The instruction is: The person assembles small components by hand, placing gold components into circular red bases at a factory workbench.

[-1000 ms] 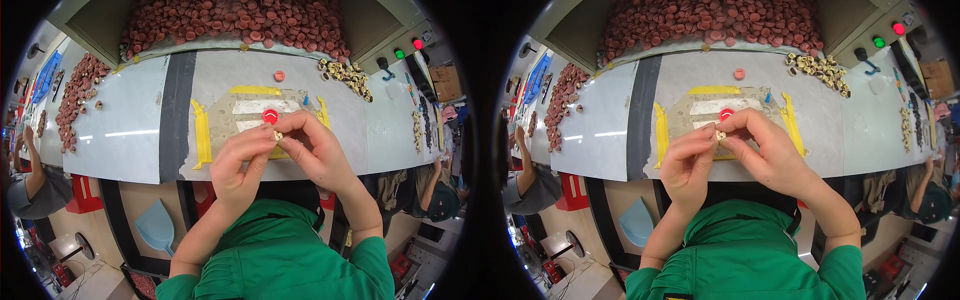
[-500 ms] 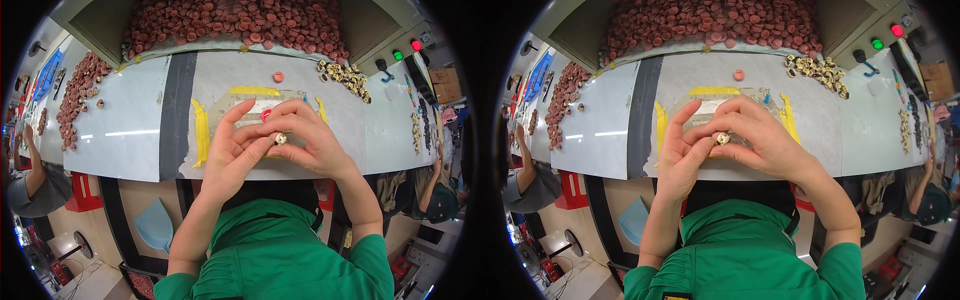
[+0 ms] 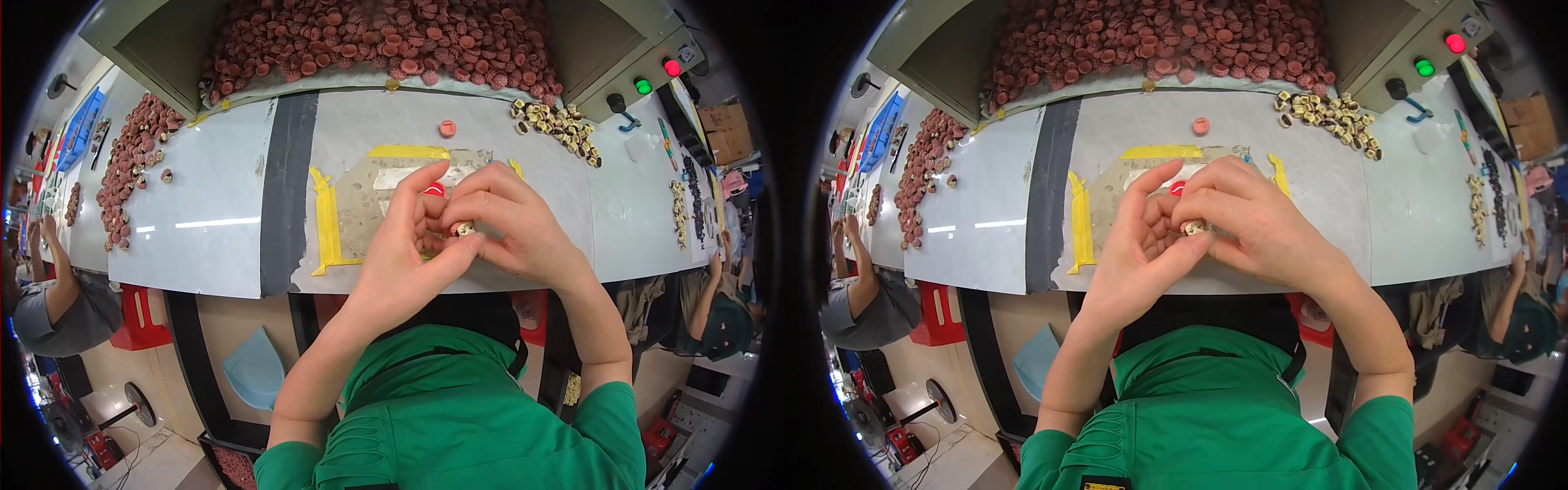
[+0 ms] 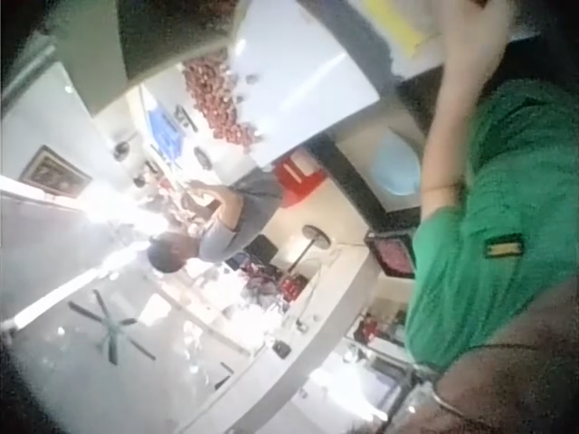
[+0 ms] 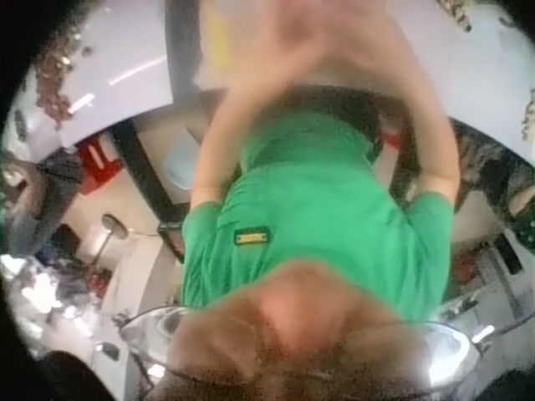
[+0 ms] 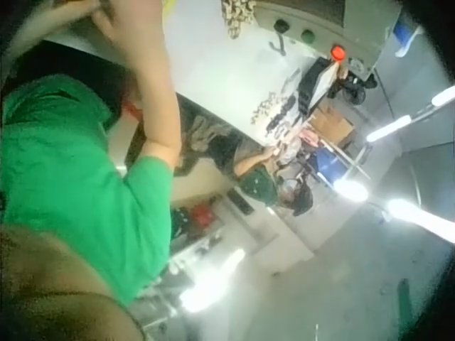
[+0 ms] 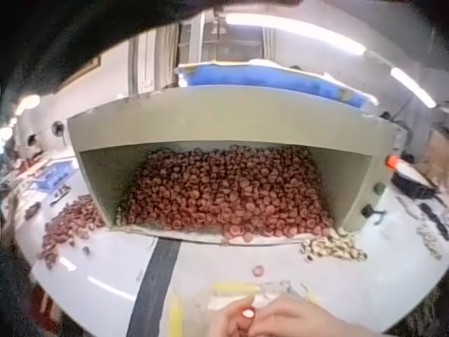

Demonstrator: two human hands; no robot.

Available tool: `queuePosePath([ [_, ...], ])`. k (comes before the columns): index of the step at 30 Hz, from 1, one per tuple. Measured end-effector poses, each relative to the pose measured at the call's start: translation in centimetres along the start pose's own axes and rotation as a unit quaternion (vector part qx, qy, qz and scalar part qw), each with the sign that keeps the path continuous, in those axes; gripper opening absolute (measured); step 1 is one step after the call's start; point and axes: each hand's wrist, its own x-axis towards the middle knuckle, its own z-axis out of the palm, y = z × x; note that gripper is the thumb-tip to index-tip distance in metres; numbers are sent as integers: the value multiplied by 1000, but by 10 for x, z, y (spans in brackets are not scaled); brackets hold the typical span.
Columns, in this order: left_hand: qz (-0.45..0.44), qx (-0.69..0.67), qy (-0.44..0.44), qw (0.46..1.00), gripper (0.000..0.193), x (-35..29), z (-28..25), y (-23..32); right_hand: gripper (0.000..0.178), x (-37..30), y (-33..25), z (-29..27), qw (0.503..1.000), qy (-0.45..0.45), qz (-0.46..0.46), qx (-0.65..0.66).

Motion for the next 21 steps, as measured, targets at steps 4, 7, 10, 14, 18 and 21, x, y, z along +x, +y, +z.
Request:
queuePosePath([
  [4,-40,-85,0,996,58,1,2,-1,31,2,-9,-8,994,-22,-22,-103],
  [7,-69,-188,-13,980,49,-1,-2,-2,33,1,-14,-7,998,35,50,24],
  [10,-84,-233,-25,969,46,-1,-1,-5,29,-12,-4,-10,983,4,121,137],
  [14,-94,-253,-14,963,47,-1,0,-12,24,-19,0,0,951,12,175,255],
  [18,-95,-252,-12,963,47,1,-1,-16,21,-19,0,2,935,21,191,299],
  [21,-75,-228,-18,971,47,2,-2,-21,19,-19,1,5,933,26,182,308],
])
